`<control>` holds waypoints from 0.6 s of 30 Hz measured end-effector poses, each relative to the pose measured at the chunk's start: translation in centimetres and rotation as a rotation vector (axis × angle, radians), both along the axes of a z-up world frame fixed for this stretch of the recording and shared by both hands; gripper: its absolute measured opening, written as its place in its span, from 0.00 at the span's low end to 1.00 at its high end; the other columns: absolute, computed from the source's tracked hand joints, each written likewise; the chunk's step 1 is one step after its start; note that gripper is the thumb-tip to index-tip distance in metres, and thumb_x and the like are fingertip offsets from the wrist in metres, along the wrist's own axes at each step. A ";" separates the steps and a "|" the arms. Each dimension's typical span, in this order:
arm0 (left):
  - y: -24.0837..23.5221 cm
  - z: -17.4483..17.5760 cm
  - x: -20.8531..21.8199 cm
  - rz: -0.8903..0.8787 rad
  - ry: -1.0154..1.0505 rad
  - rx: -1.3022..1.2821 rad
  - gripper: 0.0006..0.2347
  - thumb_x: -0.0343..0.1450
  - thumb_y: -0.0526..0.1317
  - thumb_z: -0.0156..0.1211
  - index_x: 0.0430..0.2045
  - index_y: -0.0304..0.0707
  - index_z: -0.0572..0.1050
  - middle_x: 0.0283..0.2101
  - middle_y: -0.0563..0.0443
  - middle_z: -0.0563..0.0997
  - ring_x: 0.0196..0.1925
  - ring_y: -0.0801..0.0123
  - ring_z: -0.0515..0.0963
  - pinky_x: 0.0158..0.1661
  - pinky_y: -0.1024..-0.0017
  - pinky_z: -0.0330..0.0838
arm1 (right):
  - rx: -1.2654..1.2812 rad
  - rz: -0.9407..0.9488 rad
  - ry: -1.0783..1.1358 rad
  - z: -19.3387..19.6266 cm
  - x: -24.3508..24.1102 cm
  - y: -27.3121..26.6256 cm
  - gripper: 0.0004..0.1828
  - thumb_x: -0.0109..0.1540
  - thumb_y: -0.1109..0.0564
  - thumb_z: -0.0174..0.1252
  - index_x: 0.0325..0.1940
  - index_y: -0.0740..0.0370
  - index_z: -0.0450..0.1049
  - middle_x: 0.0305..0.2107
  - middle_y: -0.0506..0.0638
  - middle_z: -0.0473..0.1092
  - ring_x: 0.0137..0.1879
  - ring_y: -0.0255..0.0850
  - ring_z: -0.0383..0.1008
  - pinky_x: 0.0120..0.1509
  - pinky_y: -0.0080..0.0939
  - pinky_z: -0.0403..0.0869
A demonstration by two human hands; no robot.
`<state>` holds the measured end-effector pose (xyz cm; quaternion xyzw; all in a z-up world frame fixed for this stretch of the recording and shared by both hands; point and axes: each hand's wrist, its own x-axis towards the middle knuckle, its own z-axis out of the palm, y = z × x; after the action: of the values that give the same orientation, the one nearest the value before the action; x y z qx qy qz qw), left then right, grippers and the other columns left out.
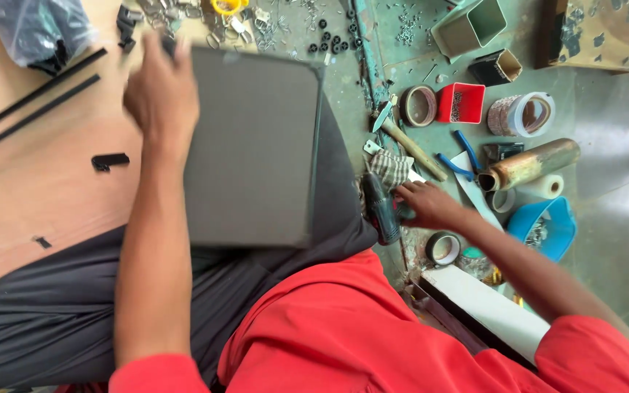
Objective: The person sits on the workshop floor with a photo frame on their lap and attaches a metal hanging bracket to its back. They position the bracket, drive screws with a cordless drill, tap it with a hammer, then place the finished frame onto a stack of completed frames and pick up the next one.
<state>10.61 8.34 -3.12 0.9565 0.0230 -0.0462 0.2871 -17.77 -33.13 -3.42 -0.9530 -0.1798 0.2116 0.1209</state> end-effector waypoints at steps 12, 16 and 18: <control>3.4 1.2 -12.7 0.251 0.002 -0.182 0.15 0.81 0.46 0.56 0.57 0.39 0.66 0.43 0.37 0.84 0.45 0.44 0.84 0.44 0.55 0.75 | 0.340 -0.268 -0.481 -5.8 23.1 9.6 0.17 0.63 0.55 0.63 0.54 0.63 0.76 0.44 0.57 0.71 0.41 0.54 0.77 0.43 0.52 0.75; 2.4 0.9 -13.9 0.219 -0.070 -0.245 0.16 0.81 0.42 0.56 0.61 0.38 0.63 0.42 0.36 0.84 0.46 0.44 0.84 0.45 0.55 0.74 | 0.202 -0.268 -0.582 -11.1 25.5 9.8 0.13 0.63 0.57 0.66 0.50 0.62 0.78 0.44 0.56 0.71 0.44 0.53 0.76 0.45 0.50 0.76; 1.8 0.7 -14.4 0.251 -0.014 -0.375 0.21 0.79 0.38 0.56 0.67 0.39 0.59 0.46 0.34 0.82 0.47 0.46 0.84 0.47 0.58 0.75 | 0.118 -0.245 -0.582 -12.0 25.4 9.4 0.05 0.65 0.59 0.67 0.44 0.59 0.79 0.42 0.55 0.71 0.45 0.51 0.78 0.47 0.48 0.77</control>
<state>-3.81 10.14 -2.40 0.8764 0.1310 -0.0067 0.4634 7.65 -23.69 -15.38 -0.9795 -0.1027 -0.0966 0.1442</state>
